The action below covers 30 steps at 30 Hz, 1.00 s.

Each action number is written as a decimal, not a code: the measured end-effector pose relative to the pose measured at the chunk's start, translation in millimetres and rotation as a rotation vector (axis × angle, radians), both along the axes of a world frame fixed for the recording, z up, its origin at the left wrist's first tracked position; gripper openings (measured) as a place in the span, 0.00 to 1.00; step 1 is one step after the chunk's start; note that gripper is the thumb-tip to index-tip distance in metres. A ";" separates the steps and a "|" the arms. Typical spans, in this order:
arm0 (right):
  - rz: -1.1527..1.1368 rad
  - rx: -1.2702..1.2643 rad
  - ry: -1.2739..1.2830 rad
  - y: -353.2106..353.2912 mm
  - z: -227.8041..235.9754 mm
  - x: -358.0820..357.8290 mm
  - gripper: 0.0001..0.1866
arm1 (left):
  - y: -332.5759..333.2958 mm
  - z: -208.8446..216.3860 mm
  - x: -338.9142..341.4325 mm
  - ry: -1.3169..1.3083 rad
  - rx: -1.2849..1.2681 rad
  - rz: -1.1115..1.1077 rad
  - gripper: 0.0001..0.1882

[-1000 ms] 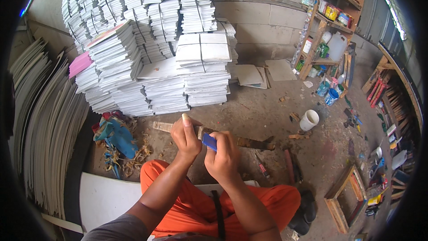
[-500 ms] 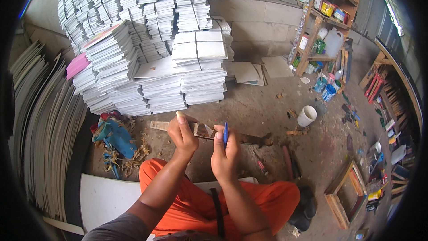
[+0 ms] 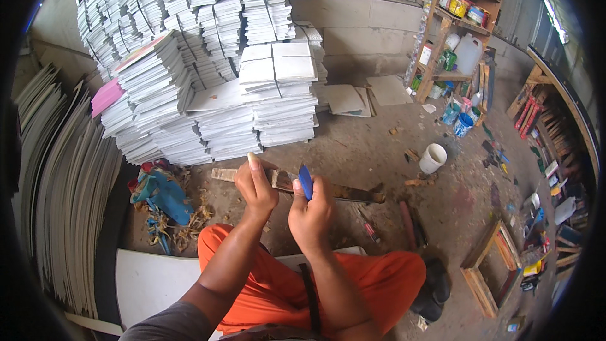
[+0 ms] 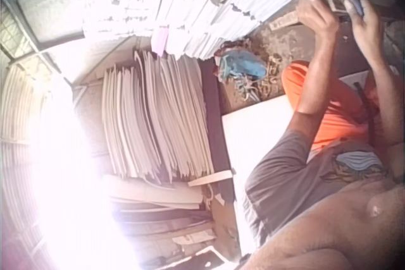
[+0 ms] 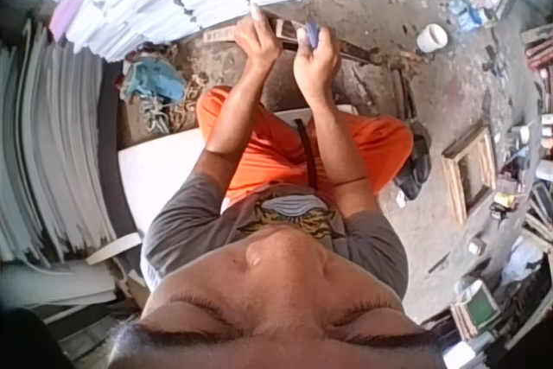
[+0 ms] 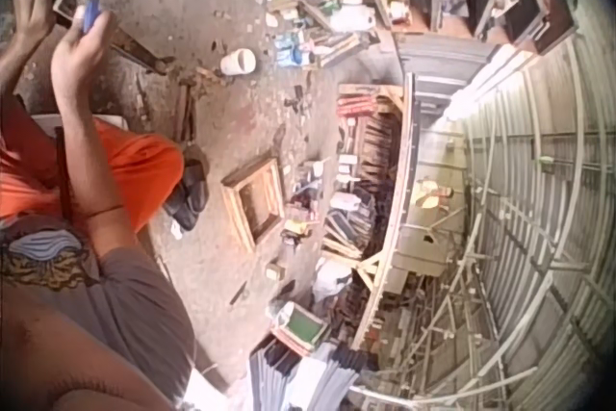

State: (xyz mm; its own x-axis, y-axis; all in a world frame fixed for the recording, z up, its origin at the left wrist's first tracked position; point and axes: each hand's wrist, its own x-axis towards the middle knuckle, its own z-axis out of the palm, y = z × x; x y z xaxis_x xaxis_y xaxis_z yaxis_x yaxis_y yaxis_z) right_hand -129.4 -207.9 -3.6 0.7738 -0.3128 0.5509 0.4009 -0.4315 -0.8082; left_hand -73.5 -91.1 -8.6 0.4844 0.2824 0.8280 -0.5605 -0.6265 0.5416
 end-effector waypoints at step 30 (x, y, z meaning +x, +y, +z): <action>-0.134 0.145 -0.119 7.2 -20.0 1.4 0.06 | -12.1 2.5 -2.5 0.062 -0.068 -0.045 0.26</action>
